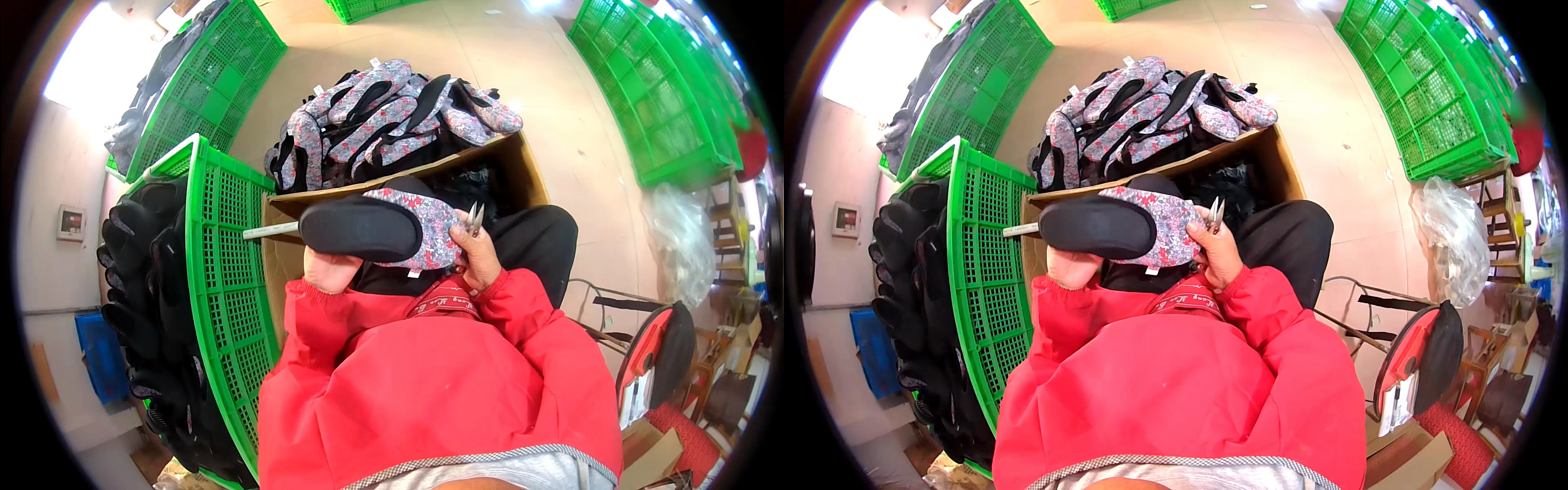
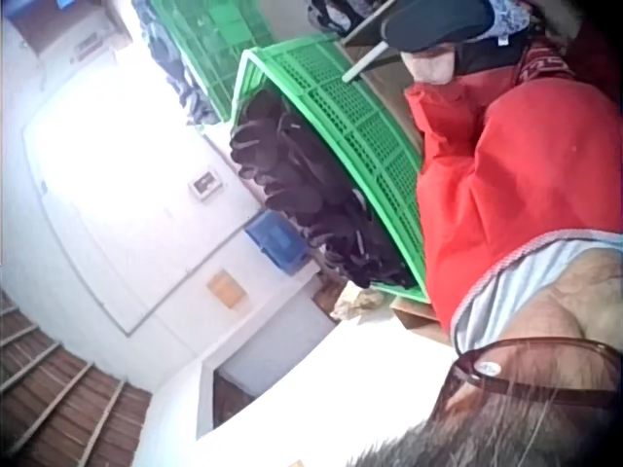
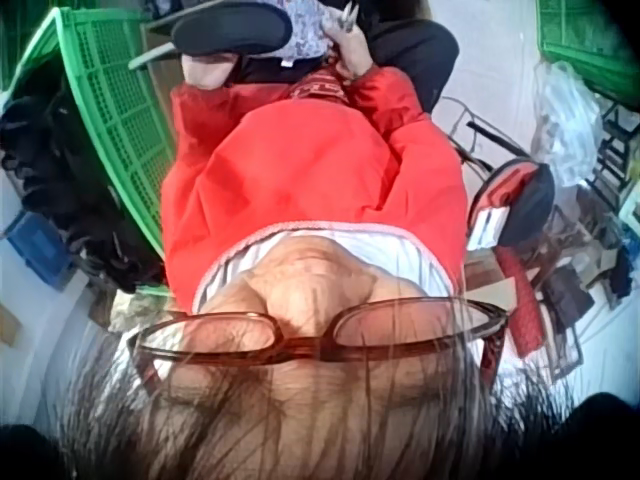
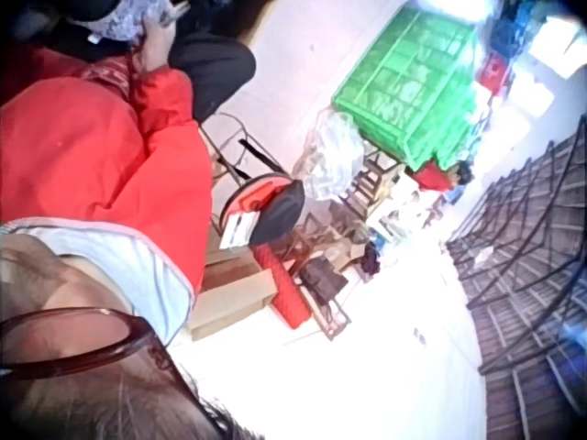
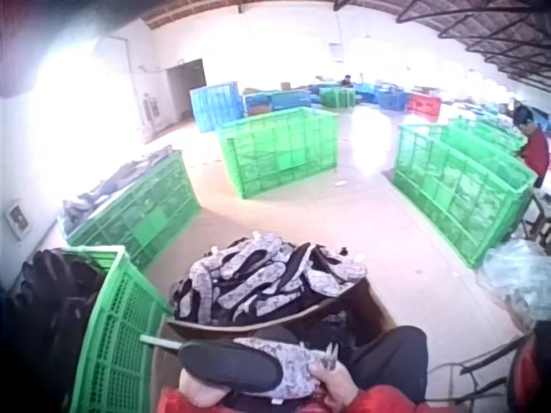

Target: The person sits on the floor and uses scissors to trim loose threads and fabric edges from the sides of slippers. They pick up slippers from a cardboard box, perform the trimming, and place the finished items into a green plastic crate.

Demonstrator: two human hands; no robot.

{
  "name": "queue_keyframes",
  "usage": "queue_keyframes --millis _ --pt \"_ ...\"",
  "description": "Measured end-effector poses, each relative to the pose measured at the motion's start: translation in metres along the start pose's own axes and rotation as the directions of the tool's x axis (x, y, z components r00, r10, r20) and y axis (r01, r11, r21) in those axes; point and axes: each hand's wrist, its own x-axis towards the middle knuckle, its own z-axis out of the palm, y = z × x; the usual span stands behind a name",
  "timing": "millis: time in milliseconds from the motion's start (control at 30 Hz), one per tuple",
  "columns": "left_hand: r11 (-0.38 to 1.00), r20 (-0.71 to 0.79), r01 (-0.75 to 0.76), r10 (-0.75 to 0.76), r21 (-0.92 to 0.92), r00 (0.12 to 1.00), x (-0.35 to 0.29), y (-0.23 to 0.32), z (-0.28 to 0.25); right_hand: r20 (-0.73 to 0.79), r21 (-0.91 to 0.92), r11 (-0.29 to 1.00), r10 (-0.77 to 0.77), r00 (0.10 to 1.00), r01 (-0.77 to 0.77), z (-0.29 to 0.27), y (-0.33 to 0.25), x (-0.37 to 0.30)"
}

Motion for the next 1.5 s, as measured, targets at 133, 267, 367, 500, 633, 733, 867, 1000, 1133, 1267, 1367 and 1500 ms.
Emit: queue_keyframes --millis 133,267,367,500,633,733,867,1000,1133,1267,1367,1500 --pt "0.934 -0.213 0.055 0.023 0.353 0.977 -0.019 0.02 -0.039 0.022 -0.074 0.988 -0.131 0.991 0.133 -0.014 -0.012 -0.006" --pt "0.769 -0.327 -0.157 0.434 0.62 0.839 -0.036 0.049 -0.019 0.104 -0.197 0.946 -0.242 0.965 0.259 -0.017 -0.018 -0.012" --pt "0.523 -0.139 -0.212 0.552 0.825 0.822 -0.038 0.042 0.011 0.183 -0.236 0.917 -0.282 0.942 0.321 -0.018 -0.015 -0.014" --pt "-0.035 0.228 -0.234 0.408 0.972 0.884 -0.032 0.009 0.072 0.254 -0.292 0.89 -0.281 0.925 0.351 -0.013 -0.019 -0.019" --pt "-0.286 0.455 -0.398 0.17 0.872 0.874 -0.015 -0.022 0.111 0.324 -0.269 0.892 -0.271 0.906 0.363 -0.01 -0.02 -0.022" --pt "-0.283 0.428 -0.418 -0.029 0.863 0.903 -0.002 -0.036 0.115 0.296 -0.26 0.92 -0.213 0.931 0.293 -0.008 -0.022 -0.028" --pt "-0.092 0.46 -0.476 -0.153 0.874 0.875 0.01 -0.042 0.11 0.299 -0.276 0.913 -0.215 0.93 0.3 -0.01 -0.022 -0.029" --pt "-0.223 0.47 -0.512 -0.216 0.83 0.856 0.01 -0.041 0.111 0.292 -0.29 0.916 -0.191 0.937 0.277 -0.011 -0.021 -0.028" --pt "-0.329 0.546 -0.6 -0.249 0.729 0.8 0.014 -0.041 0.116 0.269 -0.316 0.916 -0.163 0.949 0.246 -0.013 -0.02 -0.027" --pt "-0.41 0.595 -0.649 -0.268 0.641 0.758 0.016 -0.048 0.121 0.257 -0.319 0.91 -0.186 0.948 0.265 -0.012 -0.018 -0.027" --pt "-0.329 0.616 -0.627 -0.151 0.706 0.773 0.018 -0.058 0.112 0.258 -0.311 0.919 -0.164 0.952 0.243 -0.009 -0.024 -0.03" --pt "-0.09 0.444 -0.452 -0.097 0.888 0.891 0.02 -0.064 0.102 0.288 -0.357 0.911 -0.101 0.952 0.204 -0.017 -0.031 -0.029"
